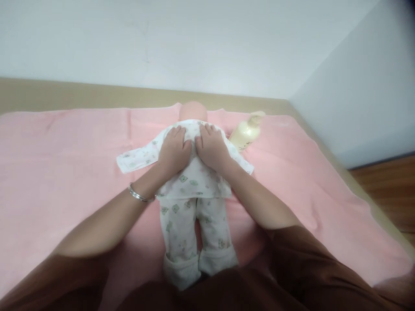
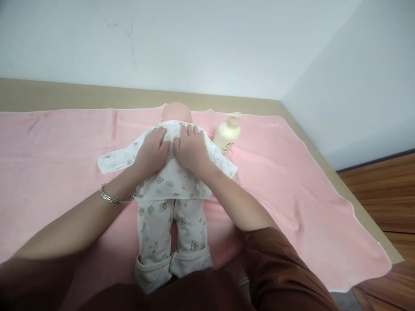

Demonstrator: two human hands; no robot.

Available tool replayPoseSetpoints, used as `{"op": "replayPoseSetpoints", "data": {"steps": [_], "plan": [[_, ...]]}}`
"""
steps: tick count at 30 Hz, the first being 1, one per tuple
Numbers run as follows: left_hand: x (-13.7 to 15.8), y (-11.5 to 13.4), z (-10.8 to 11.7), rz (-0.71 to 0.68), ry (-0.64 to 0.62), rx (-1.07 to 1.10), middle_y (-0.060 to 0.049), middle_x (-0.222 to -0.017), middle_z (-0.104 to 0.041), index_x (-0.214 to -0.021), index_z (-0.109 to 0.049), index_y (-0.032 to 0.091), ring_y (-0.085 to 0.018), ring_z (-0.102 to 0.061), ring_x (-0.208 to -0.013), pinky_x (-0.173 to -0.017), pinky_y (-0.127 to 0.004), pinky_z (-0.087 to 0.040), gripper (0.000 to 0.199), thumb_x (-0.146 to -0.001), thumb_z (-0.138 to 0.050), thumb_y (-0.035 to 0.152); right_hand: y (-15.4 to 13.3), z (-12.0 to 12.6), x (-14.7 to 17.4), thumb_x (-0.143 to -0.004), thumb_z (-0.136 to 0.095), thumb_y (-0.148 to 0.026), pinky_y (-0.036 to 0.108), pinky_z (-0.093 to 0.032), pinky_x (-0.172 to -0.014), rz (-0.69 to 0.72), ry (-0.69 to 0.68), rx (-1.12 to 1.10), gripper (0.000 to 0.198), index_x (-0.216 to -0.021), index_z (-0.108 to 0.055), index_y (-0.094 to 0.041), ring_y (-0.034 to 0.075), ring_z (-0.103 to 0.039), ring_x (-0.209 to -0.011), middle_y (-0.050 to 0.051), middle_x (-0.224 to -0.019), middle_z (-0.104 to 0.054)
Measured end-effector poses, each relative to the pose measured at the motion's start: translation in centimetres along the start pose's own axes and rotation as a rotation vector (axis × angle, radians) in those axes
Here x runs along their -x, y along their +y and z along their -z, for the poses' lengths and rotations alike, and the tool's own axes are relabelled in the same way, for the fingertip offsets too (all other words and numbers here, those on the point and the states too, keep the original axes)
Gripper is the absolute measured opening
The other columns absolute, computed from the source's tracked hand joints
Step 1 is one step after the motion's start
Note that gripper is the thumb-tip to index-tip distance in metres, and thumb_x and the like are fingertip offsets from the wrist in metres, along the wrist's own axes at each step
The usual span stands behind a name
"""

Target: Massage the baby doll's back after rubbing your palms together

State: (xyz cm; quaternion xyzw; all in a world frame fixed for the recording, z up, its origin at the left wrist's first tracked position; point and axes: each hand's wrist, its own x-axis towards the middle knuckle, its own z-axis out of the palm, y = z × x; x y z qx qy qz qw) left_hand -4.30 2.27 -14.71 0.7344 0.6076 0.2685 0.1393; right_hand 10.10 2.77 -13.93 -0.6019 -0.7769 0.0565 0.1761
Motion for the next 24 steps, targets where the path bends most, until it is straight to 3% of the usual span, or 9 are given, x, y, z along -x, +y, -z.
{"op": "replayPoseSetpoints", "data": {"steps": [4,8,12,17,24], "plan": [[-0.1,-0.6,-1.0,-0.020,0.059,0.031,-0.017,-0.156,-0.048,-0.144,-0.050,0.005,-0.031,-0.040,-0.149,-0.130,-0.054,-0.028,0.059,-0.091,-0.033,0.027,-0.2,0.0,0.1,-0.101,-0.023,-0.028,0.058,-0.028,-0.123,-0.023,0.003,-0.010,0.059,-0.152,-0.040,-0.001,0.037,-0.036,-0.149,0.022,-0.159,-0.042],[0.1,-0.4,-0.8,-0.024,0.037,0.001,-0.019,-0.157,-0.045,-0.146,-0.047,0.002,-0.032,-0.038,-0.150,-0.130,-0.053,-0.026,0.061,-0.093,-0.030,0.027,-0.3,0.5,0.1,-0.101,-0.029,-0.032,0.060,-0.024,-0.125,-0.026,-0.055,-0.003,0.062,-0.155,-0.035,-0.003,0.039,-0.029,-0.153,0.022,-0.163,-0.035],[0.7,0.4,-0.3,-0.006,-0.018,-0.060,-0.021,-0.163,-0.035,-0.152,-0.038,0.002,-0.037,-0.028,-0.155,-0.129,-0.062,-0.020,0.063,-0.096,-0.026,0.028,-0.3,0.5,0.2,-0.100,-0.033,-0.033,0.063,-0.020,-0.126,-0.007,-0.078,-0.010,0.064,-0.159,-0.028,-0.011,0.041,-0.019,-0.157,0.019,-0.168,-0.024],[0.9,0.7,-0.1,0.028,-0.051,-0.059,-0.021,-0.165,-0.031,-0.154,-0.034,0.002,-0.037,-0.024,-0.157,-0.129,-0.062,-0.019,0.064,-0.097,-0.027,0.029,-0.5,0.4,0.6,-0.100,-0.028,-0.029,0.064,-0.023,-0.124,0.000,-0.054,-0.018,0.061,-0.158,-0.032,-0.010,0.039,-0.024,-0.156,0.019,-0.166,-0.030],[-0.8,-1.5,-0.2,-0.112,-0.036,-0.018,-0.020,-0.153,-0.049,-0.146,-0.046,0.005,-0.032,-0.041,-0.146,-0.127,-0.053,-0.029,0.060,-0.093,-0.029,0.030,-2.4,0.7,2.7,-0.103,-0.028,-0.032,0.062,-0.027,-0.125,-0.031,-0.054,-0.039,0.061,-0.158,-0.030,-0.007,0.041,-0.022,-0.157,0.022,-0.166,-0.028]]}}
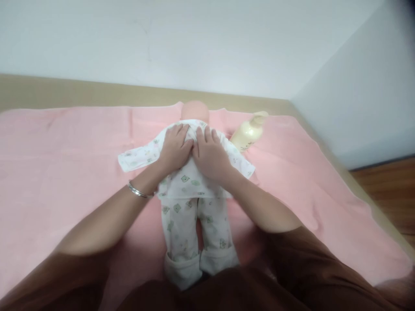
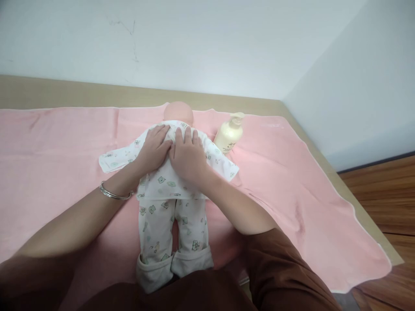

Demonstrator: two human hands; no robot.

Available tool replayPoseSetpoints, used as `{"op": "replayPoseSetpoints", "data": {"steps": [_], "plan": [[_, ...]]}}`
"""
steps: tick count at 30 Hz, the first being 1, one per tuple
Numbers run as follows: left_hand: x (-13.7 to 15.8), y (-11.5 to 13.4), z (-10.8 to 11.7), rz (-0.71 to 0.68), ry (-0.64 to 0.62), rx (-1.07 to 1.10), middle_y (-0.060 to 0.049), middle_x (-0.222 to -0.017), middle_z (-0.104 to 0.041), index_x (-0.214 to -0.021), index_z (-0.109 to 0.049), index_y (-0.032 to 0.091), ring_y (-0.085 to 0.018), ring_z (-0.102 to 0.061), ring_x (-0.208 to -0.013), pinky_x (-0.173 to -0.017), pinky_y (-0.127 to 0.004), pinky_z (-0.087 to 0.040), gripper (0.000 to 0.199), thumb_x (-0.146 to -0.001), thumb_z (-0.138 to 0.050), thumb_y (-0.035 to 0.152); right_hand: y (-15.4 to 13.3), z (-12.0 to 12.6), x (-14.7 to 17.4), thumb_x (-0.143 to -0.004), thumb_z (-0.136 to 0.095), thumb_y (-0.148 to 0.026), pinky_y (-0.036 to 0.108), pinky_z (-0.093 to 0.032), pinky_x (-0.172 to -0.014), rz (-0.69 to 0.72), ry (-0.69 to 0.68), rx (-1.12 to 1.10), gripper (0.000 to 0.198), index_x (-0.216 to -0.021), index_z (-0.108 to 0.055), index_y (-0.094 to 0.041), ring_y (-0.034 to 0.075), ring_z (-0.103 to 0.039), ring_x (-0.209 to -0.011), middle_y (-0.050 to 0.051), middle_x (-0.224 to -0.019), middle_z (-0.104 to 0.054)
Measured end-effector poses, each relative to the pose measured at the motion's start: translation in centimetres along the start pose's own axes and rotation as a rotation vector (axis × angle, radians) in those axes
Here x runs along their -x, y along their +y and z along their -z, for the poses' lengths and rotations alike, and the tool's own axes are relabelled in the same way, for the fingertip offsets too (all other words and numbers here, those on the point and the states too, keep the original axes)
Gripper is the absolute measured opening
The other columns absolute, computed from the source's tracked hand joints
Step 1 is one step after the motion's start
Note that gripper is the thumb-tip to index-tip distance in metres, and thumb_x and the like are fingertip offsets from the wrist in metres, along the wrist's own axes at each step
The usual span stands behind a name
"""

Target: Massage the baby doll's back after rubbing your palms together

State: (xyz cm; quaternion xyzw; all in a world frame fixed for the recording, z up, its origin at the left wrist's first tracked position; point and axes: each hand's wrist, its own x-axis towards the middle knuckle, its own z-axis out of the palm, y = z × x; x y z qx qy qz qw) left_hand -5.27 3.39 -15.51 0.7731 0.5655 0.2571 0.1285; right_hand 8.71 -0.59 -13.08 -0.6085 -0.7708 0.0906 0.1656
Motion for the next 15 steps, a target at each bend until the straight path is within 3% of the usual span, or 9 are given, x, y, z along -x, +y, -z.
{"op": "replayPoseSetpoints", "data": {"steps": [4,9,15], "plan": [[0.0,0.1,0.0,-0.024,0.009,-0.032,-0.021,-0.151,-0.050,-0.144,-0.048,0.005,-0.032,-0.043,-0.145,-0.126,-0.054,-0.030,0.057,-0.096,-0.027,0.030,-0.3,0.7,0.1,-0.102,-0.028,-0.031,0.060,-0.026,-0.126,0.013,-0.047,-0.010,0.061,-0.159,-0.030,-0.007,0.039,-0.020,-0.158,0.020,-0.167,-0.026],[2.0,2.5,0.1,0.067,0.008,0.016,-0.020,-0.163,-0.036,-0.151,-0.040,0.004,-0.033,-0.026,-0.157,-0.130,-0.055,-0.022,0.058,-0.099,-0.028,0.028,1.7,1.1,-2.4,-0.101,-0.023,-0.024,0.052,-0.016,-0.132,0.058,-0.139,-0.029,0.063,-0.159,-0.024,0.001,0.033,-0.014,-0.160,0.020,-0.169,-0.022],[3.1,4.6,1.2,0.091,-0.103,0.094,-0.014,-0.166,-0.032,-0.153,-0.039,0.010,-0.029,-0.024,-0.158,-0.132,-0.055,-0.019,0.057,-0.099,-0.028,0.025,3.2,0.4,-3.6,-0.101,-0.025,-0.033,0.061,-0.023,-0.126,0.013,-0.077,-0.035,0.064,-0.157,-0.029,-0.002,0.039,-0.022,-0.157,0.020,-0.167,-0.026]]}}
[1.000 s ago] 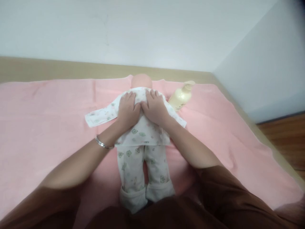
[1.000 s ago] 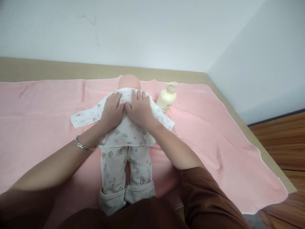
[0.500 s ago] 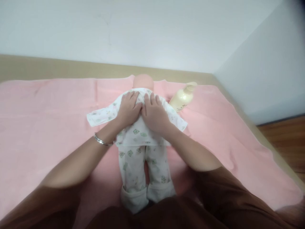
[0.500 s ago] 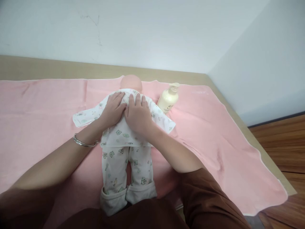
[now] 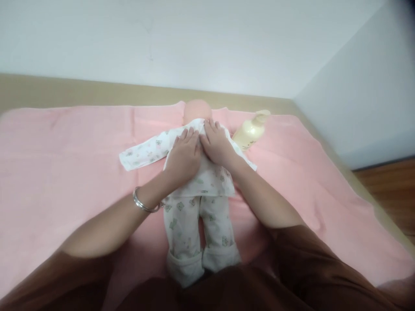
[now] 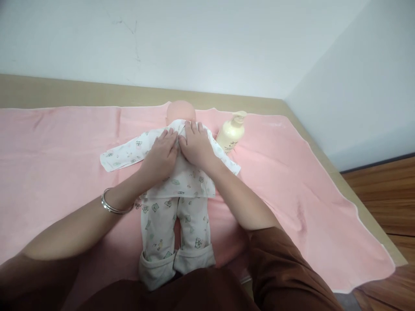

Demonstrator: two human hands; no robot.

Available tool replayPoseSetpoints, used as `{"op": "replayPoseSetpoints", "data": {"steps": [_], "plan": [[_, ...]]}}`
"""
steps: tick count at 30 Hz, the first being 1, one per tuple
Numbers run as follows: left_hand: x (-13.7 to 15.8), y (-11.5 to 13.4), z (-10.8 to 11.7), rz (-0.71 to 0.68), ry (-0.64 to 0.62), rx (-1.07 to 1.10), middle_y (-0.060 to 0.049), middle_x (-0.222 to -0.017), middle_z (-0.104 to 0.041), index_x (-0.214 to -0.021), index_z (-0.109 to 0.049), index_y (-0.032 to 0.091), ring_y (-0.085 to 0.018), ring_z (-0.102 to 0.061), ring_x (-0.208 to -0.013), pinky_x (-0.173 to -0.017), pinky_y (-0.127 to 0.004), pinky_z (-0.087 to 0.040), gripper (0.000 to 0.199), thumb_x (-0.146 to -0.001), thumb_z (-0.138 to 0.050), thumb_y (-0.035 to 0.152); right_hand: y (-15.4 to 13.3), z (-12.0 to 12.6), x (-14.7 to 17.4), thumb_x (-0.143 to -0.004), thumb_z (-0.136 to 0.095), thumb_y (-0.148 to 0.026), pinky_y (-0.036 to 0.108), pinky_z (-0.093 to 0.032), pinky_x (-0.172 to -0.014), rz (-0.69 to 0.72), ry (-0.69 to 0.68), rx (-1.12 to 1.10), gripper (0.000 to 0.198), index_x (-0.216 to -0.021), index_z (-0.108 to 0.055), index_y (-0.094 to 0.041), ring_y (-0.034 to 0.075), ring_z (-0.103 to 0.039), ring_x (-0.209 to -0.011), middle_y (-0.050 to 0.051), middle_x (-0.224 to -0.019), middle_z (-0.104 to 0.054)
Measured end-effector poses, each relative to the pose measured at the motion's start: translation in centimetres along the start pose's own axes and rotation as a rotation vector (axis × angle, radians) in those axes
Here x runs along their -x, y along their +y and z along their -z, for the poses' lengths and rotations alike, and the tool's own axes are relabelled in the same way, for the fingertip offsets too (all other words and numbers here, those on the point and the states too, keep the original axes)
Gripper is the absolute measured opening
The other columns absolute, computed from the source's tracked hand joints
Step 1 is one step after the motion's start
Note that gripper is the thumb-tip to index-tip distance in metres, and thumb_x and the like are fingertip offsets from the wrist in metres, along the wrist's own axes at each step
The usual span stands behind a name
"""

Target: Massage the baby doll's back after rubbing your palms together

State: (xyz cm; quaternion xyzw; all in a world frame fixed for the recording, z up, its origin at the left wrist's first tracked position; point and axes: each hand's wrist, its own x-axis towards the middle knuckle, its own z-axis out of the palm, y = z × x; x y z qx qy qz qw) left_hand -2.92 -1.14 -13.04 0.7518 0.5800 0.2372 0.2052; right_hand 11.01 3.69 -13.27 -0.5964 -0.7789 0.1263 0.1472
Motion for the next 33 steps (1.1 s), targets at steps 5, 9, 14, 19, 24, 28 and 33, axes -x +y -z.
{"op": "replayPoseSetpoints", "data": {"steps": [5,9,14,19,24,28,33], "plan": [[-2.4,-1.8,0.6,0.062,-0.020,-0.002,-0.016,-0.167,-0.029,-0.155,-0.037,0.006,-0.031,-0.022,-0.159,-0.131,-0.054,-0.021,0.061,-0.098,-0.028,0.026,-1.9,-0.4,2.3,-0.101,-0.027,-0.028,0.060,-0.028,-0.125,0.056,0.068,0.118,0.061,-0.155,-0.032,0.000,0.039,-0.031,-0.153,0.024,-0.162,-0.036],[-3.8,-3.7,0.2,0.061,0.045,0.013,-0.014,-0.165,-0.033,-0.152,-0.041,0.008,-0.026,-0.026,-0.158,-0.133,-0.047,-0.019,0.060,-0.098,-0.028,0.031,-3.7,-0.2,4.1,-0.102,-0.032,-0.027,0.056,-0.028,-0.126,0.071,0.050,0.148,0.060,-0.155,-0.034,0.000,0.040,-0.029,-0.154,0.025,-0.162,-0.034],[-3.7,-4.4,-0.8,0.021,0.118,-0.013,-0.019,-0.163,-0.036,-0.151,-0.041,0.004,-0.026,-0.029,-0.156,-0.133,-0.047,-0.018,0.061,-0.101,-0.023,0.033,-3.1,-0.1,3.0,-0.101,-0.030,-0.025,0.056,-0.025,-0.128,0.086,0.007,0.046,0.058,-0.155,-0.038,-0.007,0.036,-0.022,-0.157,0.017,-0.167,-0.030],[-1.9,-2.5,-1.0,0.011,0.132,-0.038,-0.019,-0.165,-0.033,-0.153,-0.038,0.006,-0.032,-0.024,-0.158,-0.130,-0.056,-0.020,0.058,-0.102,-0.024,0.030,-0.7,-0.7,0.3,-0.100,-0.026,-0.027,0.060,-0.025,-0.126,0.075,0.036,-0.025,0.059,-0.155,-0.036,-0.009,0.034,-0.020,-0.158,0.017,-0.167,-0.028],[-1.0,-0.8,-0.5,0.058,0.037,0.005,-0.015,-0.169,-0.024,-0.156,-0.034,0.009,-0.032,-0.015,-0.160,-0.131,-0.058,-0.014,0.060,-0.099,-0.028,0.025,0.4,-0.9,-0.8,-0.099,-0.027,-0.032,0.060,-0.022,-0.127,0.019,0.073,-0.089,0.063,-0.157,-0.032,-0.008,0.034,-0.019,-0.159,0.017,-0.168,-0.026],[-1.5,-1.0,-0.2,0.077,0.025,0.053,-0.014,-0.169,-0.023,-0.156,-0.034,0.010,-0.032,-0.014,-0.160,-0.131,-0.059,-0.012,0.062,-0.096,-0.033,0.024,-0.1,-0.5,-0.2,-0.101,-0.025,-0.031,0.058,-0.026,-0.126,0.025,0.054,0.025,0.062,-0.156,-0.030,-0.002,0.036,-0.024,-0.157,0.023,-0.165,-0.029],[-2.9,-2.9,-0.4,0.105,0.043,0.092,-0.014,-0.169,-0.024,-0.156,-0.035,0.008,-0.031,-0.015,-0.160,-0.133,-0.053,-0.010,0.066,-0.093,-0.036,0.028,-2.1,-0.1,2.6,-0.103,-0.029,-0.031,0.058,-0.030,-0.124,0.104,0.039,0.227,0.062,-0.155,-0.030,0.004,0.041,-0.034,-0.152,0.031,-0.160,-0.035]]}}
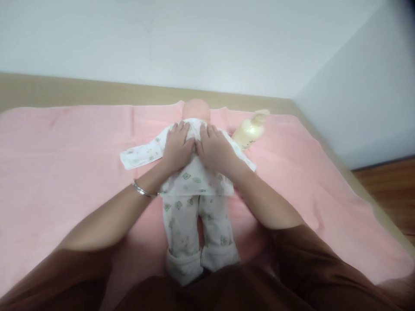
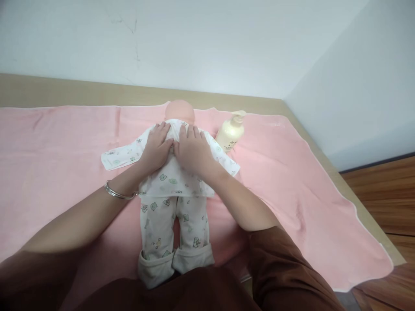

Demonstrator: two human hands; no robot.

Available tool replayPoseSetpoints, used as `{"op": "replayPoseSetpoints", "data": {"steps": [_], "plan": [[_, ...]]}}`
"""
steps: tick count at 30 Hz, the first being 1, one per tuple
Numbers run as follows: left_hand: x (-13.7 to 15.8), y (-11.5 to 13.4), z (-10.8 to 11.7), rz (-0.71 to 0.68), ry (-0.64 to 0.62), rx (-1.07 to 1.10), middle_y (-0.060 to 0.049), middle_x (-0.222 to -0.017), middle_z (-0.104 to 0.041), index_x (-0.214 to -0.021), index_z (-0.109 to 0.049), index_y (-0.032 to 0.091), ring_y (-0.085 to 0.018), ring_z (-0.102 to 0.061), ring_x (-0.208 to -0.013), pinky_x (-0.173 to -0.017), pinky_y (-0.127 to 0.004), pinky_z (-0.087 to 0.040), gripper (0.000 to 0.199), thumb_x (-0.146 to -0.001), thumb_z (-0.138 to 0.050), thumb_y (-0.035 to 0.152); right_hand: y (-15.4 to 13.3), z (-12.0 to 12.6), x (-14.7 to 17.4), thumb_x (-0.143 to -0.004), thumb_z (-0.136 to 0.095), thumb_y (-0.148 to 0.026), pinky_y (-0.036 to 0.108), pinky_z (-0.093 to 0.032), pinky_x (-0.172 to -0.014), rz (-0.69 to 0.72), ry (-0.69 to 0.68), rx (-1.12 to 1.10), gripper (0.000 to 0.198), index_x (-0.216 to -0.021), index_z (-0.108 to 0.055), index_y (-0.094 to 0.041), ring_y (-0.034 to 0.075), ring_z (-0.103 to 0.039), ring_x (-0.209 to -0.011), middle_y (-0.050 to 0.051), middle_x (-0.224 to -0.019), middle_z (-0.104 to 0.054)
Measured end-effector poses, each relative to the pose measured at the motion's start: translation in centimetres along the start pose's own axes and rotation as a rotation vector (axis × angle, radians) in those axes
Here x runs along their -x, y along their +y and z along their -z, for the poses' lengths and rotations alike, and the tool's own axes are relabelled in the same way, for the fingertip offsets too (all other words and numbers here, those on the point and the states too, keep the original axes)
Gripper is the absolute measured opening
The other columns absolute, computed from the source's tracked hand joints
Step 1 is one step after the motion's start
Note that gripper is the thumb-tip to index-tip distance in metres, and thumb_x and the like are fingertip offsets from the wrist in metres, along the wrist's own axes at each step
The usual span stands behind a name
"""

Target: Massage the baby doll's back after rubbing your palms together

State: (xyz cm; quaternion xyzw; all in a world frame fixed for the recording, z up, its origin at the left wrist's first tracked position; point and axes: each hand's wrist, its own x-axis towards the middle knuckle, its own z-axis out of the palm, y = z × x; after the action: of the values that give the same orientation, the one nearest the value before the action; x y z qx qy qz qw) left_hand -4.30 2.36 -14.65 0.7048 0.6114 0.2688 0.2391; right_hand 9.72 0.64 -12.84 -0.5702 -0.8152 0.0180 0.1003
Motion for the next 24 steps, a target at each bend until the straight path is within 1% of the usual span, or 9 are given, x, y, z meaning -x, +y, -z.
{"op": "replayPoseSetpoints", "data": {"steps": [4,6,8,10,12,16,19,22,24], "plan": [[-1.0,-1.8,-0.7,-0.046,0.067,0.042,-0.012,-0.167,-0.031,-0.153,-0.041,0.012,-0.029,-0.020,-0.159,-0.134,-0.051,-0.011,0.062,-0.095,-0.035,0.033,-1.8,0.3,1.6,-0.103,-0.031,-0.030,0.057,-0.030,-0.124,0.010,0.000,0.022,0.063,-0.154,-0.031,0.007,0.043,-0.030,-0.153,0.033,-0.160,-0.032],[-1.3,-2.4,-0.9,-0.071,0.098,0.065,-0.011,-0.166,-0.034,-0.151,-0.044,0.014,-0.029,-0.023,-0.159,-0.134,-0.051,-0.012,0.060,-0.097,-0.034,0.036,-1.8,0.5,1.4,-0.103,-0.030,-0.028,0.056,-0.029,-0.126,0.020,-0.010,-0.022,0.061,-0.154,-0.033,0.006,0.040,-0.029,-0.154,0.031,-0.161,-0.033],[-1.2,-2.4,-0.8,-0.075,0.113,0.079,-0.012,-0.164,-0.038,-0.149,-0.047,0.014,-0.029,-0.026,-0.158,-0.133,-0.052,-0.014,0.058,-0.098,-0.032,0.036,-1.0,0.6,0.5,-0.102,-0.029,-0.025,0.054,-0.028,-0.127,0.019,-0.041,-0.101,0.059,-0.154,-0.034,0.004,0.037,-0.029,-0.155,0.027,-0.163,-0.033],[-0.9,-1.9,-0.6,-0.059,0.103,0.076,-0.012,-0.163,-0.040,-0.148,-0.048,0.012,-0.029,-0.028,-0.157,-0.133,-0.053,-0.017,0.057,-0.098,-0.032,0.033,0.4,0.4,-0.8,-0.101,-0.029,-0.025,0.053,-0.027,-0.128,-0.012,-0.063,-0.180,0.060,-0.153,-0.034,0.003,0.035,-0.028,-0.156,0.024,-0.164,-0.031],[0.0,-0.9,-0.3,-0.053,0.078,0.039,-0.013,-0.163,-0.039,-0.149,-0.047,0.010,-0.030,-0.027,-0.157,-0.133,-0.053,-0.018,0.057,-0.097,-0.033,0.028,1.7,-0.1,-2.1,-0.100,-0.031,-0.030,0.056,-0.026,-0.128,-0.068,-0.045,-0.229,0.063,-0.153,-0.033,0.004,0.036,-0.026,-0.156,0.025,-0.164,-0.031],[2.1,1.2,-0.3,-0.119,0.017,-0.071,-0.016,-0.167,-0.029,-0.153,-0.039,0.006,-0.034,-0.018,-0.159,-0.132,-0.058,-0.016,0.061,-0.097,-0.035,0.029,3.1,-1.4,-3.3,-0.100,-0.034,-0.037,0.057,-0.025,-0.127,-0.106,0.021,-0.229,0.067,-0.152,-0.033,0.005,0.038,-0.027,-0.155,0.027,-0.162,-0.034],[2.2,1.5,-0.1,-0.135,-0.028,-0.053,-0.013,-0.168,-0.028,-0.154,-0.039,0.009,-0.032,-0.018,-0.160,-0.132,-0.057,-0.015,0.060,-0.098,-0.032,0.032,2.6,-1.3,-2.4,-0.102,-0.029,-0.035,0.056,-0.028,-0.126,-0.062,0.029,-0.144,0.064,-0.151,-0.035,0.006,0.037,-0.033,-0.152,0.028,-0.159,-0.039],[0.7,0.2,0.1,-0.084,-0.019,0.009,-0.012,-0.166,-0.033,-0.151,-0.044,0.011,-0.030,-0.023,-0.159,-0.132,-0.054,-0.019,0.059,-0.097,-0.031,0.029,0.8,-0.4,-0.4,-0.103,-0.029,-0.033,0.058,-0.032,-0.122,0.011,0.040,-0.025,0.061,-0.151,-0.036,0.004,0.039,-0.039,-0.149,0.029,-0.157,-0.041],[-0.5,-0.9,0.1,-0.067,0.013,0.023,-0.012,-0.165,-0.034,-0.150,-0.045,0.011,-0.029,-0.025,-0.158,-0.133,-0.052,-0.019,0.059,-0.095,-0.032,0.030,-0.5,0.3,0.8,-0.103,-0.032,-0.031,0.059,-0.032,-0.122,0.048,0.032,0.029,0.060,-0.152,-0.037,0.003,0.041,-0.038,-0.149,0.031,-0.157,-0.040]]}}
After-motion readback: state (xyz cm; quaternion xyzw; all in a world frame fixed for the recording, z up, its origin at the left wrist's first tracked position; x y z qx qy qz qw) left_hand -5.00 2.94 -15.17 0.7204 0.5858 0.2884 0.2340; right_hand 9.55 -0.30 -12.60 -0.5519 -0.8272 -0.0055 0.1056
